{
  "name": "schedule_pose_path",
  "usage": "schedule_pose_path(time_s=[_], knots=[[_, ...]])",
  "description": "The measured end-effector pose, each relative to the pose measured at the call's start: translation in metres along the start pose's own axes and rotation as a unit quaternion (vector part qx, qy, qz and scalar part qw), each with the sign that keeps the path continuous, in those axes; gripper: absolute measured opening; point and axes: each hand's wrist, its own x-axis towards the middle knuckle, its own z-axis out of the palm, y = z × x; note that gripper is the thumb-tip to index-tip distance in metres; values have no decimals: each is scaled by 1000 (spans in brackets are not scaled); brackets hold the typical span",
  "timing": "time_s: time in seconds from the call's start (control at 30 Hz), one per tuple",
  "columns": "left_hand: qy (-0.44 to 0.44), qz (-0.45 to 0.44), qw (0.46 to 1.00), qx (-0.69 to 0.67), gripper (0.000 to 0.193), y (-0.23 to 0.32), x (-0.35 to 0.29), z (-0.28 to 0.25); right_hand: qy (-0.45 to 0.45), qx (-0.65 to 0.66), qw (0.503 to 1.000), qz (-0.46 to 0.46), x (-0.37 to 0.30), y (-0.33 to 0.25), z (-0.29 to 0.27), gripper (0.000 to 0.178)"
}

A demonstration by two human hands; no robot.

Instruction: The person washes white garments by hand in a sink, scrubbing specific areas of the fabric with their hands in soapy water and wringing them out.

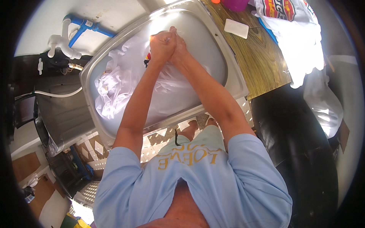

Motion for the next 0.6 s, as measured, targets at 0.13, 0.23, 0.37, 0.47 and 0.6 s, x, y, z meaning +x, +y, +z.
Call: schedule_pose_path(time_s=[0.13,0.23,0.37,0.47,0.6], knots=[[-6,-147,989,-17,31,-48,8,-24,354,-164,920,-42,4,17,69,34],[-2,-93,996,0,33,-14,9,-11,170,-8,984,-56,-15,4,37,34],[26,-143,989,-26,38,-29,4,-18,376,-86,916,-107,-3,7,66,39],[88,-301,911,-267,52,-56,11,-48,373,-97,915,-122,-8,3,102,44],[102,-290,881,-358,51,-35,10,-61,240,-129,948,-167,-11,-10,89,29]])
